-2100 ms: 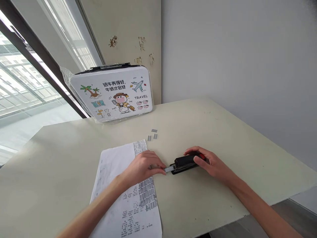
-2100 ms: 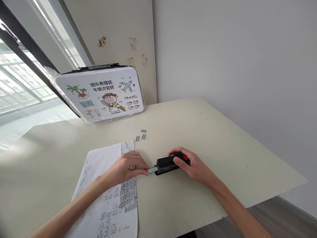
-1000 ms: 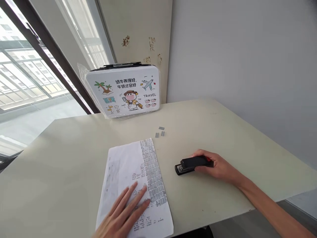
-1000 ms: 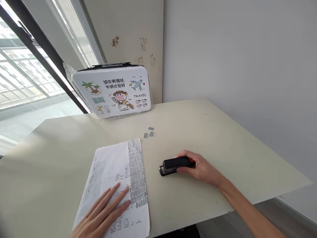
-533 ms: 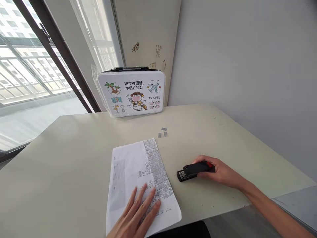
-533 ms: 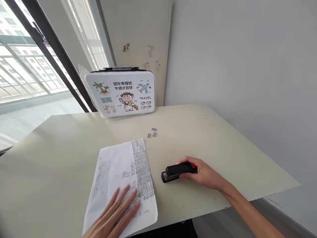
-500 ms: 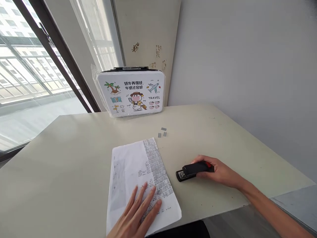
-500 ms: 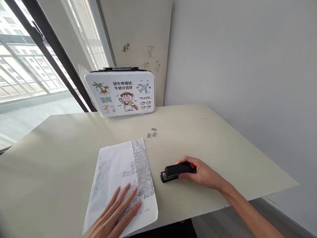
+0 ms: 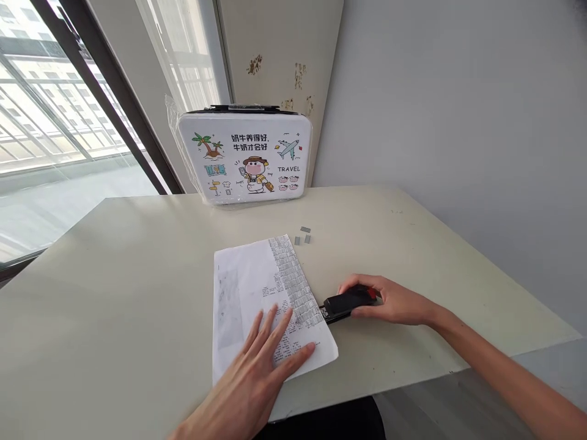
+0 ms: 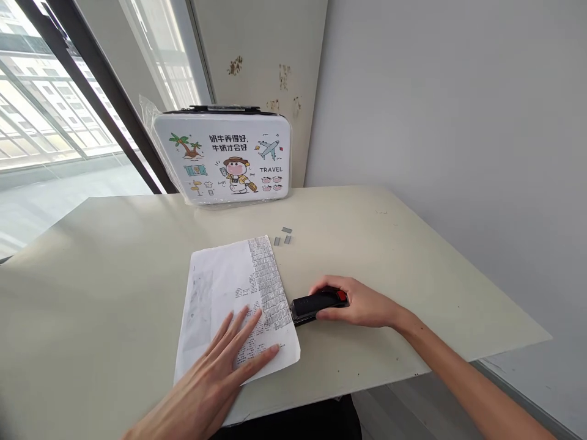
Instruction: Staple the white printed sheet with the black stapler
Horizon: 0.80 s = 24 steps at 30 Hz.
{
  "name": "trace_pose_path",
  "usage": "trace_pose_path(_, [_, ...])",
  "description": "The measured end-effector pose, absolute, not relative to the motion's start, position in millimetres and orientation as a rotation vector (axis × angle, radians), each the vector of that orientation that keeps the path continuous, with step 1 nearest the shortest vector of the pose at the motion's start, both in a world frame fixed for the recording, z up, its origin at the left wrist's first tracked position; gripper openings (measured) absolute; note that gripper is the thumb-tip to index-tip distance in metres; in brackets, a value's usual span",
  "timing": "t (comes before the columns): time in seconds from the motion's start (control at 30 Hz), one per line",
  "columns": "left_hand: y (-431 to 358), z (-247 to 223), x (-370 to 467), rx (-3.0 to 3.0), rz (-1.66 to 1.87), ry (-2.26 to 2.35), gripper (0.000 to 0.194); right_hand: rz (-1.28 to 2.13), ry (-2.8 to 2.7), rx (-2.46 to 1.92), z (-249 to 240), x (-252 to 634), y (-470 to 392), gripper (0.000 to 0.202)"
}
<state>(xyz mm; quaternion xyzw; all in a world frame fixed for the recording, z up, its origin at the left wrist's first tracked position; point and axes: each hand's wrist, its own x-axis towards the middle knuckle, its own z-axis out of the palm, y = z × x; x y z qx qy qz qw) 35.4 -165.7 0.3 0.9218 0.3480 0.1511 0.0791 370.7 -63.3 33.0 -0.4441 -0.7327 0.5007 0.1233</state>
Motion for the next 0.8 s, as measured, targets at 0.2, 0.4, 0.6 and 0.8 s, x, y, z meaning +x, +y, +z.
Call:
trace_pose_path(0.2, [-164,-3,39,2.787,0.436,1.008,0.085,1.365,-2.055,-1.409,49,355,-52,0.047])
trace_pose_path(0.4, [-161,-2,36,2.798,0.426,1.008,0.083,1.259,-2.118,-1.402,54,327,-49,0.053])
trace_pose_path(0.6, [-161,-3,37,2.793,0.433,1.0,0.083,1.234,-2.167,-1.375,49,318,-51,0.053])
trace_pose_path(0.8, [-161,-4,45,2.785,0.434,1.022,0.085,1.17,-2.156,-1.446,48,309,-56,0.055])
